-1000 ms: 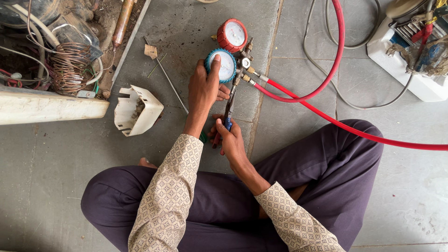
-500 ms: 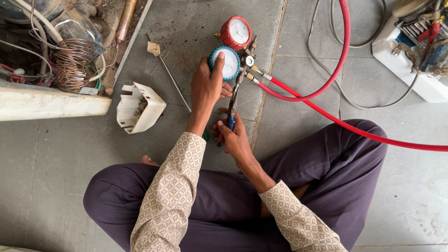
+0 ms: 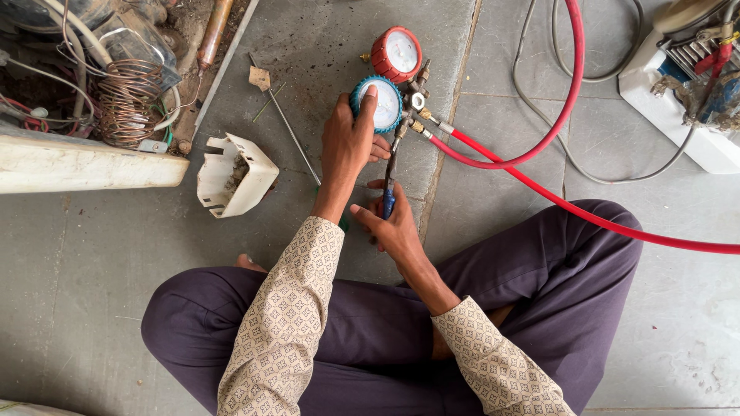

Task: The person sits cross-legged on the floor and uses pliers to tighten the brass fittings on a refrigeration gauge manifold with red and blue gauges, holding the manifold steady with the other hand and occasionally repositioning the connected red hose near air conditioning equipment.

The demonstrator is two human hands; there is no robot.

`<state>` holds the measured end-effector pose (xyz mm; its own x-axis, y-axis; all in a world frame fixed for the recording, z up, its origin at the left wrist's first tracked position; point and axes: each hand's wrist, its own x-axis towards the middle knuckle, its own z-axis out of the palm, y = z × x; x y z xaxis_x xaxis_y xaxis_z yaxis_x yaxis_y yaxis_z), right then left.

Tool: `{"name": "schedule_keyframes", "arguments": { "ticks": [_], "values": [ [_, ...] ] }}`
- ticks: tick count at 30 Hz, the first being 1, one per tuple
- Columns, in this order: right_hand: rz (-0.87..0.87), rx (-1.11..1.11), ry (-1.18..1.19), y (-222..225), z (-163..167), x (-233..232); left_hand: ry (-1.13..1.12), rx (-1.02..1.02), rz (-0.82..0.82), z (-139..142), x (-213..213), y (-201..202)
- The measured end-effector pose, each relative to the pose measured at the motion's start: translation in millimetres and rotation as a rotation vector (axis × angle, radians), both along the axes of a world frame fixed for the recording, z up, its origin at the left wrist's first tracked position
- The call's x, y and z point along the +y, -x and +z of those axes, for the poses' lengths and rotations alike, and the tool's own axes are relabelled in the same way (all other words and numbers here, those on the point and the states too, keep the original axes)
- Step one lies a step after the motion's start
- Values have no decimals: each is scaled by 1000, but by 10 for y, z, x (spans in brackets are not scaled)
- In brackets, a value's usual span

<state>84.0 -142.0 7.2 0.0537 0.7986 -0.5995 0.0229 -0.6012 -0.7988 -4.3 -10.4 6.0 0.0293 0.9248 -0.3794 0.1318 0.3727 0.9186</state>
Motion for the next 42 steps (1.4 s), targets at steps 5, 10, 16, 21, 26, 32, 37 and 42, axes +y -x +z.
{"name": "schedule_keyframes", "arguments": {
  "ticks": [5,10,16,21,26,32,37,42],
  "values": [
    [2,-76,-24,13,-30,-3,-4,10,-4,-21,9,-8],
    [-41,22,20,26,-68,-21,-33,20,-16,-31,5,-12],
    [-86,90,26,23,-167,-53,-32,38,-7,1,-5,-5],
    [-68,101,-37,11,-216,-62,-19,65,-8,27,8,-11],
    [-57,86,25,-17,-164,-35,0,73,3,27,9,-22],
    [-33,39,24,-25,-117,-6,1,68,-2,3,16,-23],
    [-23,21,31,-28,-79,-6,-3,45,-2,-12,15,-23],
    [-10,27,1,-26,-32,-4,-21,59,-2,-4,10,-21]
  ]
}}
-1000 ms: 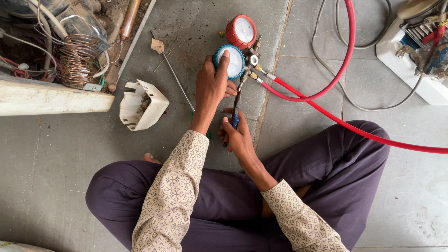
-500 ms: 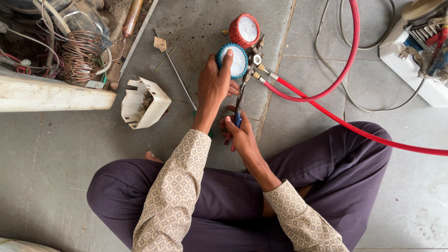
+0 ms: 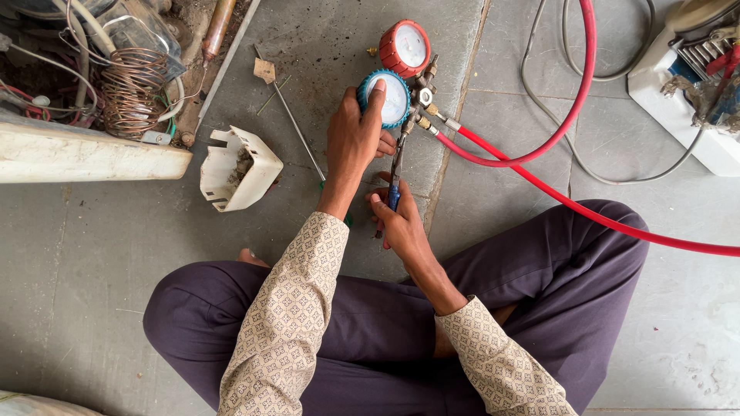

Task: The person sits cross-legged on the floor and uses pliers to tighten the brass fittings on a refrigeration gauge manifold with red and blue gauges, holding the manifold steady with the other hand and occasionally repositioning the connected red hose near air conditioning equipment.

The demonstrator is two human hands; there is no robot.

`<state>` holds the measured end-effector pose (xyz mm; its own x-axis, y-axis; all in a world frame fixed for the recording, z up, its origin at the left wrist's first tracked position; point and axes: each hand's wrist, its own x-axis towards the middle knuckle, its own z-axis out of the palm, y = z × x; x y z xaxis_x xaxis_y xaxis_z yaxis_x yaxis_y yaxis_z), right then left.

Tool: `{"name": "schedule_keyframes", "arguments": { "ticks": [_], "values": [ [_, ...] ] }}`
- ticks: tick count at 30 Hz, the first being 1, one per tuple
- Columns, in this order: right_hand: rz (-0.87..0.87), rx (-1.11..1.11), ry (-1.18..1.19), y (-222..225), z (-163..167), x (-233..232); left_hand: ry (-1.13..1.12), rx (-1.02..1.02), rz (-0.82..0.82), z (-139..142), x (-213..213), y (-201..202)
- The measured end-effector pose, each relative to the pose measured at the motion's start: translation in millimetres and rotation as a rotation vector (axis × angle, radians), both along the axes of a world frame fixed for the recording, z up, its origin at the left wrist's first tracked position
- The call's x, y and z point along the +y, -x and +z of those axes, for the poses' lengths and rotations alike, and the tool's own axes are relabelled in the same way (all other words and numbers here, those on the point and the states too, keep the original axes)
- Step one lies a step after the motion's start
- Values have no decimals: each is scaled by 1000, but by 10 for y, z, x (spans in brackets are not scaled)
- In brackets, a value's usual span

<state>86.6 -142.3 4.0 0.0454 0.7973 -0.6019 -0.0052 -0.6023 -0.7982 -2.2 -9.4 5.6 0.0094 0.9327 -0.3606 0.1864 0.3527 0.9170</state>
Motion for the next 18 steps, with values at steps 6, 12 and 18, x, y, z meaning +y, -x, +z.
{"name": "schedule_keyframes", "arguments": {
  "ticks": [6,12,18],
  "values": [
    [44,-56,-1,-42,29,7,21,-13,13,2,7,0],
    [37,-122,48,-63,-14,16,10,-30,16,-19,3,10],
    [-79,2,-38,-53,-124,16,4,62,-10,-17,19,6]
  ]
}}
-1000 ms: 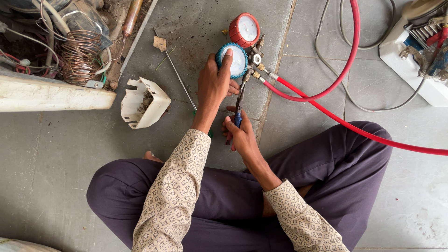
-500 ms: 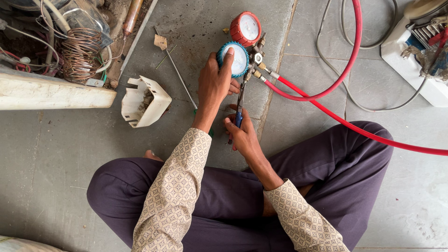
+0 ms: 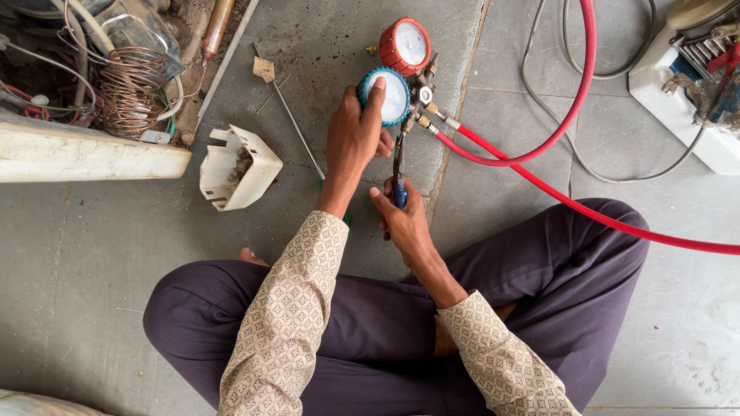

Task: The person sits cross-legged on the floor and uses pliers to tighten the brass fittings on a refrigeration gauge manifold with red and blue gauges, holding the manifold steady with the other hand and occasionally repositioning the connected red hose near air conditioning equipment.

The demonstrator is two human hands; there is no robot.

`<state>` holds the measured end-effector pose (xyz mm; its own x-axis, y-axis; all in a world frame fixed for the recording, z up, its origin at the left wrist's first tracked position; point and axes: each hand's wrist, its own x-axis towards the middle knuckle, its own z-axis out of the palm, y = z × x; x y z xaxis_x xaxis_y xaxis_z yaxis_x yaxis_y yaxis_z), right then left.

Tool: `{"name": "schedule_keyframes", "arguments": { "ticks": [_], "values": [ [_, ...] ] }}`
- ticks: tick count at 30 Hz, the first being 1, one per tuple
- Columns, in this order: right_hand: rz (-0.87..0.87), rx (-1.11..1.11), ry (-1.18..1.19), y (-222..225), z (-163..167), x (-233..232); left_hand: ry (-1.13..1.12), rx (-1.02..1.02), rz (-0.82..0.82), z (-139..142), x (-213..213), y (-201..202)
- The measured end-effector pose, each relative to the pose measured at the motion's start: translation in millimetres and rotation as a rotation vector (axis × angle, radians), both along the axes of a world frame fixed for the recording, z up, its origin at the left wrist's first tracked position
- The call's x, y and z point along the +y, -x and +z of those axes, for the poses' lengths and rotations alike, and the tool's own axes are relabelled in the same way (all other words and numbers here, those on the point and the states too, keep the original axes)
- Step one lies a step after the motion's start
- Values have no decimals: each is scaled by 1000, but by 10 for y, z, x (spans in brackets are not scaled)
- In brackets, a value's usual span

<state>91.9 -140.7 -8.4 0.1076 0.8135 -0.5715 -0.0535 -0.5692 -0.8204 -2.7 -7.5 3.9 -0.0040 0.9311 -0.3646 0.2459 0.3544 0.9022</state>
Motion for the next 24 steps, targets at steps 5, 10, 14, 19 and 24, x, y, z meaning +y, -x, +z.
{"name": "schedule_keyframes", "arguments": {
  "ticks": [5,10,14,19,24],
  "values": [
    [-65,204,19,-12,-60,13,7,18,-22,-6,1,4],
    [-172,590,39,-13,-42,8,30,-68,18,-21,9,7],
    [-214,801,29,16,-1,5,33,-67,15,-29,13,-15],
    [-288,825,51,108,18,10,57,-82,26,-46,-5,-19],
    [-302,856,20,166,0,-25,47,-101,19,-76,-17,-27]
  ]
}}
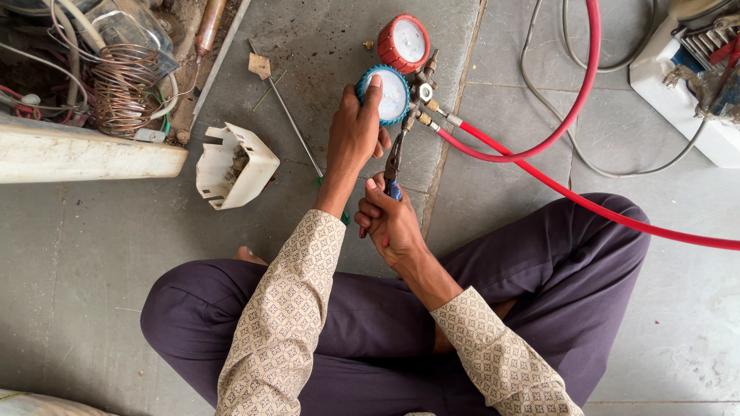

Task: The person sits cross-legged on the floor and uses pliers to tighten the brass fittings on a refrigeration gauge manifold with red and blue gauges, holding the manifold steady with the other hand and occasionally repositioning the connected red hose near air conditioning equipment.

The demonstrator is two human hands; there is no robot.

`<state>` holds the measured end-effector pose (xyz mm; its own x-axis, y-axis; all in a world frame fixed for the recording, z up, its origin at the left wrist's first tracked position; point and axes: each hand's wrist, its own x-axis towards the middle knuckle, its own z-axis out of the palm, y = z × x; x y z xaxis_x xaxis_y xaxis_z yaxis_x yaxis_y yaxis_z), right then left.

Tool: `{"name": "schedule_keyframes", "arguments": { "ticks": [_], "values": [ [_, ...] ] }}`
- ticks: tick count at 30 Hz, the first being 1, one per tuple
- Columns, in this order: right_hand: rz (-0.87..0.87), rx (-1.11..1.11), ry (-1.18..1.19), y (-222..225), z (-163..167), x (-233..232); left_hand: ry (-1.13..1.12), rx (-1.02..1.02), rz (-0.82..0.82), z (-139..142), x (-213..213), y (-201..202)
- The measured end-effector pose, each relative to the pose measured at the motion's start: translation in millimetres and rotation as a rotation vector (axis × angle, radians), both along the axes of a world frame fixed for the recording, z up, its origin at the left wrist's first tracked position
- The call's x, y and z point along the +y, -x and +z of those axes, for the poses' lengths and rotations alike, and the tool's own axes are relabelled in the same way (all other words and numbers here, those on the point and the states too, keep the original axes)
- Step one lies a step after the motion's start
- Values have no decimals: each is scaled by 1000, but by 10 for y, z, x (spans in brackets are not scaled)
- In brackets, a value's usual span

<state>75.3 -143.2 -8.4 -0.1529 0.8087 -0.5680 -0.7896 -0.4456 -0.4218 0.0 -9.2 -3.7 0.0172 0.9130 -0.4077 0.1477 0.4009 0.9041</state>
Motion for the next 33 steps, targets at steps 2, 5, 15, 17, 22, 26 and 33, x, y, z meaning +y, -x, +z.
{"name": "schedule_keyframes", "arguments": {
  "ticks": [2,5,15,17,22,26,33],
  "values": [
    [-12,69,-34,6,-7,-19,4,-1,7,-9,1,-8],
    [-26,100,-54,29,-13,-32,13,5,2,-13,-4,-7],
    [40,-37,-93,24,-9,-32,27,41,-25,16,9,-12],
    [49,-33,-108,20,-7,-39,25,39,-24,19,12,-13],
    [71,-51,-81,9,20,-43,8,27,-21,7,12,-9],
    [77,-70,-46,3,40,-43,4,20,-22,-11,16,-11],
    [15,95,-62,-23,3,-47,8,15,-27,-8,17,-3]
  ]
}}
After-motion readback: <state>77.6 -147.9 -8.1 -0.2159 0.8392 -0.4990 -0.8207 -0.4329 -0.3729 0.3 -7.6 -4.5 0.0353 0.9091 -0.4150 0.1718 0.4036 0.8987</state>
